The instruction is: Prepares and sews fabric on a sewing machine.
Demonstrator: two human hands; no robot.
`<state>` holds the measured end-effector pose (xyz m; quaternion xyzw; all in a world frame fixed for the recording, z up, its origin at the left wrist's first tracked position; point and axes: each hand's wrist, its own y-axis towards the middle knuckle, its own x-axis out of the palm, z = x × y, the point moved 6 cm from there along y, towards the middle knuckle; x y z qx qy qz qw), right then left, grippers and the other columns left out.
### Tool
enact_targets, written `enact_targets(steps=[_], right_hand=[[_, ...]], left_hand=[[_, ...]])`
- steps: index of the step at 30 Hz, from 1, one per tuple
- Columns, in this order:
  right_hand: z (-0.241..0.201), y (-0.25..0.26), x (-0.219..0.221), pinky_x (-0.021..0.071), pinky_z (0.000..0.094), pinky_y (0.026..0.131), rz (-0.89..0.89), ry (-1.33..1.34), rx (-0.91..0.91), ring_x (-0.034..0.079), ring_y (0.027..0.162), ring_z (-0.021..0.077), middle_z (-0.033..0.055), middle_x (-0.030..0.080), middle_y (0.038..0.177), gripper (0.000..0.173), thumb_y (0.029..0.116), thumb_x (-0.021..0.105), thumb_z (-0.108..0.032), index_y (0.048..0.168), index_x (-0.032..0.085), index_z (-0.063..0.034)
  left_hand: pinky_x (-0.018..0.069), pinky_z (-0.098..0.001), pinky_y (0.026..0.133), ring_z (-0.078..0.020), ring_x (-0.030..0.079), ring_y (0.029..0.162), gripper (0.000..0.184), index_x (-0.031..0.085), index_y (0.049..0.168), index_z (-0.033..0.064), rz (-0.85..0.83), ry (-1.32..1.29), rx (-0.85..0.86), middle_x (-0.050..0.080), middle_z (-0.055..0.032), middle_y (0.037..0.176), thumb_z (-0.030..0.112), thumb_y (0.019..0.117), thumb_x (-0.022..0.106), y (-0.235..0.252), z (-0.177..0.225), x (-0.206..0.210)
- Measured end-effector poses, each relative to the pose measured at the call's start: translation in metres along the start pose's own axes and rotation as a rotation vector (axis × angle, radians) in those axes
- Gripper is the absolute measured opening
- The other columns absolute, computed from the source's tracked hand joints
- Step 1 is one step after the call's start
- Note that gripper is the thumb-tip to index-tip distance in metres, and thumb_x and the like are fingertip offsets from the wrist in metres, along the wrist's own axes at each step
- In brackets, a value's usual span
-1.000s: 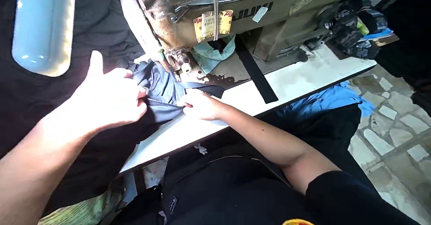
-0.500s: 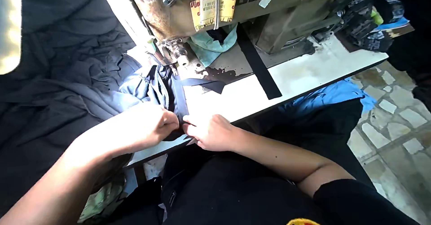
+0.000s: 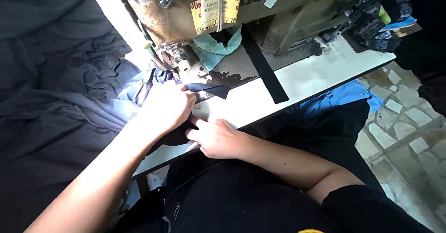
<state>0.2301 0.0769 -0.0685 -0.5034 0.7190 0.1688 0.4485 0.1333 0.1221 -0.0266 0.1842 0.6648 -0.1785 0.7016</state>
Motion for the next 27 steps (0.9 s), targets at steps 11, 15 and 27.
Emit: enact_targets(steps=[11, 15, 27], right_hand=[[-0.001, 0.002, 0.000, 0.0534, 0.0534, 0.070, -0.047, 0.030, 0.001, 0.068, 0.090, 0.0367, 0.0193, 0.065, 0.117, 0.027, 0.1024, 0.053, -0.012, 0.125, 0.067, -0.0109], [-0.001, 0.001, 0.003, 0.0538, 0.0525, 0.070, 0.024, 0.019, -0.032, 0.069, 0.091, 0.0369, 0.0191, 0.067, 0.114, 0.027, 0.1031, 0.051, -0.012, 0.125, 0.067, -0.0094], [0.006, -0.005, 0.002, 0.0556, 0.0533, 0.068, 0.090, -0.030, 0.007, 0.071, 0.090, 0.0363, 0.0179, 0.065, 0.129, 0.028, 0.0979, 0.060, -0.016, 0.124, 0.066, -0.0088]], left_hand=[[0.0533, -0.0565, 0.072, -0.0450, 0.068, 0.091, 0.010, 0.067, 0.086, -0.0051, 0.189, -0.069, 0.155, 0.067, -0.0241, 0.089, 0.003, 0.0899, 0.063, 0.061, 0.031, 0.031], [0.0524, -0.0576, 0.082, -0.0424, 0.067, 0.102, 0.022, 0.072, 0.086, -0.0013, 0.133, -0.150, 0.245, 0.070, -0.0214, 0.102, 0.016, 0.0914, 0.060, 0.045, 0.028, 0.034], [0.0522, -0.0480, 0.080, -0.0316, 0.066, 0.093, 0.015, 0.073, 0.089, 0.0014, 0.203, -0.320, 0.086, 0.067, -0.0149, 0.091, 0.010, 0.0893, 0.061, 0.015, 0.024, -0.016]])
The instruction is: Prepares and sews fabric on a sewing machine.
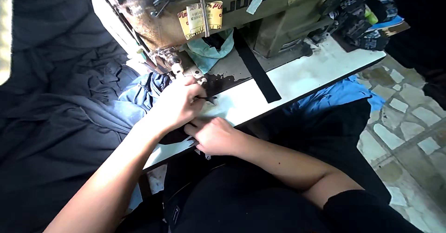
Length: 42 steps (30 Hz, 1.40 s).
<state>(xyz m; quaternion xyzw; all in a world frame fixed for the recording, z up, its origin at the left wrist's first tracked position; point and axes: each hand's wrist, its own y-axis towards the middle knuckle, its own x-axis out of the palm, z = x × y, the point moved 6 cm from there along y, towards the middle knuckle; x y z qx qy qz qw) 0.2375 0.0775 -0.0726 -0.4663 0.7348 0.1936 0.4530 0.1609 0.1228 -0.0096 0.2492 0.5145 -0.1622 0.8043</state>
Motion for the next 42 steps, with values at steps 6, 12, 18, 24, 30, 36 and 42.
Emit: enact_targets(steps=[6, 12, 18, 24, 30, 36, 42], right_hand=[[-0.001, -0.010, 0.000, 0.0544, 0.0495, 0.068, 0.027, 0.003, -0.024, 0.069, 0.098, 0.0344, 0.0180, 0.059, 0.140, 0.024, 0.0987, 0.061, -0.018, 0.118, 0.069, -0.0070], [-0.004, -0.017, 0.004, 0.0530, 0.0472, 0.065, -0.008, -0.024, 0.002, 0.069, 0.092, 0.0339, 0.0202, 0.057, 0.140, 0.024, 0.0997, 0.061, -0.020, 0.118, 0.068, -0.0059], [-0.004, -0.016, 0.003, 0.0535, 0.0481, 0.067, -0.032, -0.040, -0.003, 0.069, 0.095, 0.0355, 0.0223, 0.057, 0.140, 0.027, 0.1004, 0.059, -0.019, 0.122, 0.066, -0.0046], [-0.004, -0.017, 0.005, 0.0537, 0.0468, 0.065, -0.005, -0.058, -0.011, 0.070, 0.093, 0.0336, 0.0209, 0.059, 0.136, 0.024, 0.0992, 0.060, -0.019, 0.117, 0.067, -0.0050], [-0.004, -0.016, 0.004, 0.0539, 0.0468, 0.064, 0.022, -0.044, -0.010, 0.070, 0.090, 0.0349, 0.0219, 0.061, 0.132, 0.024, 0.0976, 0.061, -0.017, 0.116, 0.066, -0.0030], [0.001, -0.022, 0.001, 0.0534, 0.0457, 0.060, 0.110, -0.082, -0.021, 0.070, 0.084, 0.0333, 0.0197, 0.066, 0.118, 0.022, 0.0961, 0.063, -0.017, 0.112, 0.069, -0.0040], [-0.001, -0.025, 0.004, 0.0520, 0.0446, 0.056, 0.113, -0.091, -0.028, 0.069, 0.079, 0.0327, 0.0194, 0.067, 0.111, 0.021, 0.0937, 0.064, -0.014, 0.111, 0.068, -0.0024]], left_hand=[[0.0570, -0.0440, 0.074, -0.0258, 0.071, 0.084, 0.014, 0.072, 0.084, 0.0017, 0.097, 0.001, -0.108, 0.070, -0.0117, 0.085, 0.013, 0.0843, 0.064, -0.079, -0.006, 0.008], [0.0589, -0.0418, 0.078, -0.0269, 0.074, 0.089, 0.018, 0.075, 0.084, 0.0002, 0.136, -0.013, -0.107, 0.075, -0.0139, 0.091, 0.013, 0.0862, 0.062, -0.090, -0.002, 0.019], [0.0574, -0.0548, 0.084, -0.0377, 0.073, 0.099, 0.031, 0.076, 0.091, -0.0022, 0.078, 0.099, -0.113, 0.075, -0.0189, 0.098, 0.016, 0.0926, 0.051, -0.074, -0.011, -0.003], [0.0489, -0.0629, 0.098, -0.0449, 0.067, 0.114, 0.018, 0.077, 0.094, -0.0037, -0.051, 0.251, -0.181, 0.075, -0.0216, 0.109, 0.008, 0.0938, 0.063, -0.043, -0.041, 0.010], [0.0445, -0.0637, 0.102, -0.0451, 0.061, 0.125, 0.026, 0.078, 0.097, 0.0002, 0.029, 0.258, -0.194, 0.073, -0.0189, 0.120, 0.019, 0.0949, 0.061, -0.076, -0.025, 0.030], [0.0482, -0.0631, 0.096, -0.0410, 0.068, 0.112, 0.029, 0.077, 0.100, -0.0027, 0.123, 0.214, -0.171, 0.072, -0.0230, 0.114, 0.016, 0.0948, 0.056, -0.078, -0.017, 0.040], [0.0472, -0.0619, 0.103, -0.0426, 0.067, 0.118, 0.029, 0.076, 0.100, -0.0043, 0.185, 0.173, -0.198, 0.071, -0.0245, 0.122, 0.017, 0.0957, 0.056, -0.087, -0.019, 0.043]])
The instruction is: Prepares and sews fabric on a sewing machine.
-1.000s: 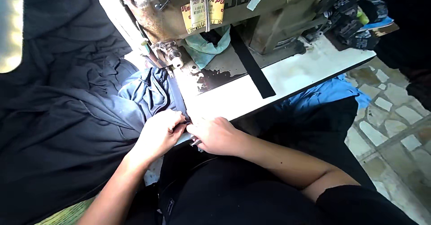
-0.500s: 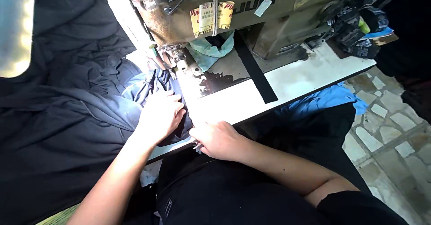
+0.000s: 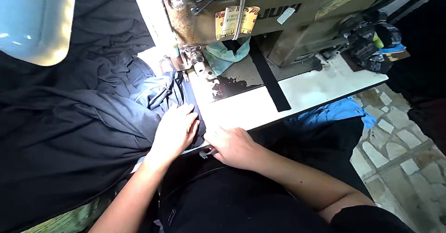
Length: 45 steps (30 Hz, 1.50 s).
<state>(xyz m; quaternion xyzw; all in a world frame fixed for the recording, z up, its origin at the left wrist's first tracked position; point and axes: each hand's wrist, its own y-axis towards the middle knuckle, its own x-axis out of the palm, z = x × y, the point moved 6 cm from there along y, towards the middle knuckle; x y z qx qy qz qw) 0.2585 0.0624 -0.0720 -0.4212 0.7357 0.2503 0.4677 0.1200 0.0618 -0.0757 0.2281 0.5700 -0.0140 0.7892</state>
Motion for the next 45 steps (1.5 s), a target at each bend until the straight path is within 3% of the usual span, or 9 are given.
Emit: enact_targets(steps=[5, 9, 13, 16, 20, 24, 34, 42, 45], right_hand=[[0.002, 0.005, -0.002, 0.0534, 0.0415, 0.055, 0.123, -0.029, -0.173, 0.072, 0.077, 0.0287, 0.0176, 0.069, 0.124, 0.018, 0.0886, 0.070, -0.014, 0.100, 0.071, -0.0004], [0.006, 0.011, -0.023, 0.0565, 0.0457, 0.068, 0.150, 0.290, -0.122, 0.071, 0.082, 0.0281, 0.0171, 0.073, 0.099, 0.028, 0.0888, 0.069, -0.010, 0.113, 0.073, 0.0040], [-0.002, 0.014, -0.034, 0.0574, 0.0426, 0.071, 0.148, 0.326, -0.186, 0.071, 0.086, 0.0243, 0.0150, 0.074, 0.101, 0.028, 0.0873, 0.070, -0.007, 0.113, 0.074, 0.0026], [0.013, 0.020, -0.044, 0.0546, 0.0447, 0.060, 0.168, 0.249, -0.100, 0.069, 0.071, 0.0247, 0.0132, 0.071, 0.086, 0.022, 0.0865, 0.071, -0.010, 0.106, 0.074, -0.0004], [0.049, 0.037, -0.044, 0.0578, 0.0440, 0.071, 0.111, -0.010, 0.091, 0.069, 0.087, 0.0286, 0.0174, 0.062, 0.114, 0.027, 0.0928, 0.068, -0.014, 0.117, 0.068, -0.0015], [0.059, 0.047, -0.033, 0.0529, 0.0513, 0.087, 0.031, -0.076, 0.025, 0.065, 0.108, 0.0390, 0.0231, 0.065, 0.120, 0.027, 0.1009, 0.056, -0.016, 0.119, 0.073, -0.0059], [0.058, 0.068, -0.030, 0.0552, 0.0482, 0.070, 0.315, 0.003, -0.255, 0.071, 0.082, 0.0326, 0.0159, 0.071, 0.082, 0.024, 0.0945, 0.061, -0.019, 0.087, 0.073, 0.0003], [0.050, 0.078, -0.033, 0.0520, 0.0547, 0.063, 0.152, 0.082, -0.098, 0.070, 0.080, 0.0366, 0.0174, 0.067, 0.080, 0.023, 0.0979, 0.057, -0.018, 0.090, 0.069, -0.0001], [0.063, 0.067, -0.035, 0.0558, 0.0526, 0.075, 0.274, 0.168, -0.064, 0.072, 0.086, 0.0332, 0.0173, 0.073, 0.087, 0.027, 0.1004, 0.061, -0.022, 0.096, 0.075, 0.0007]], left_hand=[[0.0466, -0.0623, 0.103, -0.0432, 0.066, 0.119, 0.034, 0.076, 0.103, -0.0050, -0.009, 0.002, 0.042, 0.069, -0.0250, 0.124, 0.017, 0.0916, 0.052, -0.002, -0.001, 0.001], [0.0474, -0.0606, 0.098, -0.0427, 0.065, 0.116, 0.038, 0.076, 0.097, -0.0034, -0.015, -0.006, 0.057, 0.071, -0.0229, 0.117, 0.024, 0.0841, 0.052, 0.003, -0.001, -0.002], [0.0501, -0.0602, 0.092, -0.0416, 0.068, 0.107, 0.029, 0.075, 0.088, -0.0021, 0.014, 0.002, 0.049, 0.073, -0.0207, 0.108, 0.024, 0.0812, 0.065, 0.007, 0.001, -0.003], [0.0513, -0.0600, 0.089, -0.0411, 0.069, 0.104, 0.016, 0.074, 0.085, -0.0016, 0.050, 0.024, 0.092, 0.074, -0.0198, 0.104, 0.013, 0.0791, 0.069, 0.007, 0.003, -0.002], [0.0489, -0.0614, 0.095, -0.0429, 0.066, 0.114, 0.019, 0.075, 0.087, -0.0020, -0.007, 0.046, 0.075, 0.074, -0.0191, 0.110, 0.002, 0.0684, 0.073, 0.007, 0.005, -0.001], [0.0504, -0.0605, 0.094, -0.0423, 0.068, 0.111, 0.015, 0.074, 0.087, -0.0038, -0.034, 0.001, 0.045, 0.073, -0.0214, 0.108, 0.001, 0.0730, 0.071, 0.011, -0.001, -0.002], [0.0494, -0.0547, 0.069, -0.0372, 0.064, 0.078, 0.008, 0.066, 0.094, -0.0051, -0.156, -0.152, -0.223, 0.061, -0.0191, 0.081, 0.002, 0.0912, 0.063, 0.037, -0.015, -0.018], [0.0495, -0.0562, 0.069, -0.0386, 0.064, 0.080, 0.008, 0.065, 0.096, -0.0059, -0.180, -0.143, -0.270, 0.062, -0.0206, 0.082, -0.003, 0.0890, 0.066, 0.039, -0.016, -0.020], [0.0498, -0.0554, 0.067, -0.0373, 0.065, 0.077, 0.005, 0.064, 0.096, -0.0059, -0.155, -0.158, -0.292, 0.062, -0.0205, 0.081, -0.002, 0.0935, 0.063, 0.037, -0.017, -0.022]])
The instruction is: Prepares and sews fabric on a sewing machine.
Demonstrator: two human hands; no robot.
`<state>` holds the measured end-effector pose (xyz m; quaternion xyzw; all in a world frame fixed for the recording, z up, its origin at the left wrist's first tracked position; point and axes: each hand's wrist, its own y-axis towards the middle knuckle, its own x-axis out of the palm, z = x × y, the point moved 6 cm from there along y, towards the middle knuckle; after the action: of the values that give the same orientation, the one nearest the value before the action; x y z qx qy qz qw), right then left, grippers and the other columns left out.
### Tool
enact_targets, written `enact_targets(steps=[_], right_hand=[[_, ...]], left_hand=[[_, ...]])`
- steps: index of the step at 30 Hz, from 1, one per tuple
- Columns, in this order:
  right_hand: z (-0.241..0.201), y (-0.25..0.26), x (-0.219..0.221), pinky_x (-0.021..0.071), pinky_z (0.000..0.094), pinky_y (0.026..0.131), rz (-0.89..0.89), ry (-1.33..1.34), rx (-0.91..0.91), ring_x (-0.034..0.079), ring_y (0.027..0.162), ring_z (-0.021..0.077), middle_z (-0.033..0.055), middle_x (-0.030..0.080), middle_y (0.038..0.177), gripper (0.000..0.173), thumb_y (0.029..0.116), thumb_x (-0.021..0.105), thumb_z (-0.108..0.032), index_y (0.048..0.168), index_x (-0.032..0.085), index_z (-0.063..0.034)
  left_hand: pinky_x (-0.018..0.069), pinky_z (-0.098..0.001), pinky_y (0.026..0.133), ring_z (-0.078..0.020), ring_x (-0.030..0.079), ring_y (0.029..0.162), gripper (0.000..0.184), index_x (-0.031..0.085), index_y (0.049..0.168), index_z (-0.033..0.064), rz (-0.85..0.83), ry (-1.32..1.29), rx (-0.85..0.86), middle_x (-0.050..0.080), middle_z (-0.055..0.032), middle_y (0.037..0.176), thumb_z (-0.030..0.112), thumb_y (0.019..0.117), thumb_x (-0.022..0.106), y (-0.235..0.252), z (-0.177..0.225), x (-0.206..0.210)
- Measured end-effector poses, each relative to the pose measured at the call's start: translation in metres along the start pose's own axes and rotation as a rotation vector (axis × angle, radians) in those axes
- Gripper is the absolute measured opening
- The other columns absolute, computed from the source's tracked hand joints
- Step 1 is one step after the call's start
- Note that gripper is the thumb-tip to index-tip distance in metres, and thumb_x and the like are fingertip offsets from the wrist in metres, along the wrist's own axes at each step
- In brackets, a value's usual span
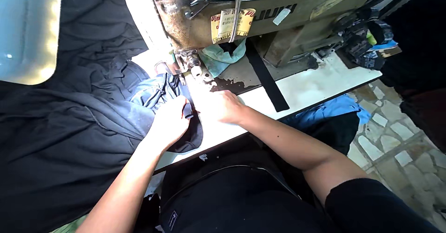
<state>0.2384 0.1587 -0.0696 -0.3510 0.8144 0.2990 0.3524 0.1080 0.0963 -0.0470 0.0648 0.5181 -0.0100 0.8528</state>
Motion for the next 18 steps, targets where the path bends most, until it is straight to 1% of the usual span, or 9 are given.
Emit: enact_targets(steps=[4, 6, 7, 10, 11, 12, 13, 15, 18], right_hand=[[-0.018, -0.011, 0.001, 0.0569, 0.0385, 0.061, 0.302, 0.020, -0.220, 0.069, 0.072, 0.0218, 0.0131, 0.071, 0.088, 0.031, 0.0822, 0.077, -0.022, 0.101, 0.073, 0.0015], [-0.034, -0.014, 0.008, 0.0594, 0.0399, 0.066, 0.293, 0.063, -0.314, 0.072, 0.080, 0.0233, 0.0133, 0.074, 0.091, 0.031, 0.0759, 0.077, -0.009, 0.105, 0.075, 0.0007], [-0.038, -0.016, 0.010, 0.0584, 0.0406, 0.065, 0.283, 0.089, -0.336, 0.072, 0.078, 0.0246, 0.0138, 0.073, 0.087, 0.026, 0.0735, 0.074, -0.002, 0.099, 0.076, 0.0009], [-0.045, -0.023, 0.006, 0.0556, 0.0361, 0.064, 0.078, 0.246, -0.267, 0.067, 0.074, 0.0192, 0.0112, 0.068, 0.078, 0.009, 0.0813, 0.068, 0.001, 0.089, 0.073, 0.0021], [-0.047, -0.027, 0.005, 0.0519, 0.0321, 0.062, -0.044, 0.309, -0.227, 0.063, 0.069, 0.0149, 0.0091, 0.065, 0.073, 0.007, 0.0872, 0.067, -0.002, 0.083, 0.071, 0.0022], [-0.047, -0.032, 0.004, 0.0474, 0.0289, 0.060, -0.145, 0.349, -0.177, 0.059, 0.066, 0.0113, 0.0074, 0.063, 0.069, 0.016, 0.0923, 0.066, -0.008, 0.080, 0.071, 0.0024], [-0.045, -0.037, 0.003, 0.0476, 0.0284, 0.061, -0.189, 0.349, -0.126, 0.060, 0.065, 0.0101, 0.0075, 0.065, 0.070, 0.019, 0.0939, 0.066, -0.011, 0.083, 0.073, 0.0031], [-0.034, -0.044, -0.004, 0.0548, 0.0387, 0.062, -0.116, 0.189, -0.027, 0.068, 0.068, 0.0185, 0.0115, 0.072, 0.077, 0.018, 0.0883, 0.071, -0.013, 0.096, 0.076, 0.0026], [-0.008, -0.047, -0.013, 0.0562, 0.0497, 0.065, -0.001, -0.153, 0.157, 0.069, 0.077, 0.0313, 0.0174, 0.068, 0.101, 0.033, 0.0877, 0.070, -0.011, 0.119, 0.067, -0.0015]], left_hand=[[0.0495, -0.0522, 0.066, -0.0332, 0.063, 0.074, 0.003, 0.064, 0.088, -0.0032, 0.045, -0.047, 0.055, 0.061, -0.0163, 0.077, -0.002, 0.0888, 0.067, -0.005, -0.002, 0.001], [0.0510, -0.0543, 0.072, -0.0356, 0.067, 0.081, 0.004, 0.067, 0.086, -0.0032, 0.066, -0.030, 0.148, 0.065, -0.0177, 0.081, -0.001, 0.0838, 0.071, -0.008, -0.002, 0.004], [0.0523, -0.0556, 0.076, -0.0375, 0.068, 0.086, 0.005, 0.069, 0.085, -0.0037, 0.076, -0.005, 0.205, 0.067, -0.0191, 0.084, 0.000, 0.0819, 0.071, -0.011, -0.001, 0.007], [0.0539, -0.0557, 0.079, -0.0379, 0.069, 0.092, 0.007, 0.071, 0.081, -0.0014, 0.114, 0.085, 0.344, 0.069, -0.0186, 0.090, 0.005, 0.0816, 0.070, -0.018, 0.000, 0.016], [0.0541, -0.0574, 0.084, -0.0397, 0.069, 0.098, 0.010, 0.075, 0.086, -0.0019, 0.117, 0.093, 0.345, 0.070, -0.0204, 0.098, 0.006, 0.0846, 0.069, -0.021, 0.000, 0.018], [0.0528, -0.0591, 0.089, -0.0414, 0.067, 0.105, 0.014, 0.077, 0.093, -0.0022, 0.116, 0.092, 0.329, 0.070, -0.0219, 0.105, 0.008, 0.0885, 0.068, -0.023, -0.002, 0.021], [0.0515, -0.0597, 0.092, -0.0423, 0.067, 0.108, 0.018, 0.077, 0.098, -0.0024, 0.127, 0.092, 0.318, 0.070, -0.0230, 0.108, 0.010, 0.0909, 0.066, -0.026, -0.004, 0.023], [0.0513, -0.0581, 0.097, -0.0421, 0.068, 0.112, 0.026, 0.075, 0.105, -0.0050, 0.166, 0.107, 0.309, 0.071, -0.0240, 0.113, 0.013, 0.0937, 0.060, -0.031, -0.008, 0.027], [0.0524, -0.0561, 0.096, -0.0418, 0.069, 0.112, 0.027, 0.073, 0.100, -0.0076, 0.191, 0.122, 0.316, 0.072, -0.0241, 0.113, 0.014, 0.0946, 0.058, -0.033, -0.007, 0.029]])
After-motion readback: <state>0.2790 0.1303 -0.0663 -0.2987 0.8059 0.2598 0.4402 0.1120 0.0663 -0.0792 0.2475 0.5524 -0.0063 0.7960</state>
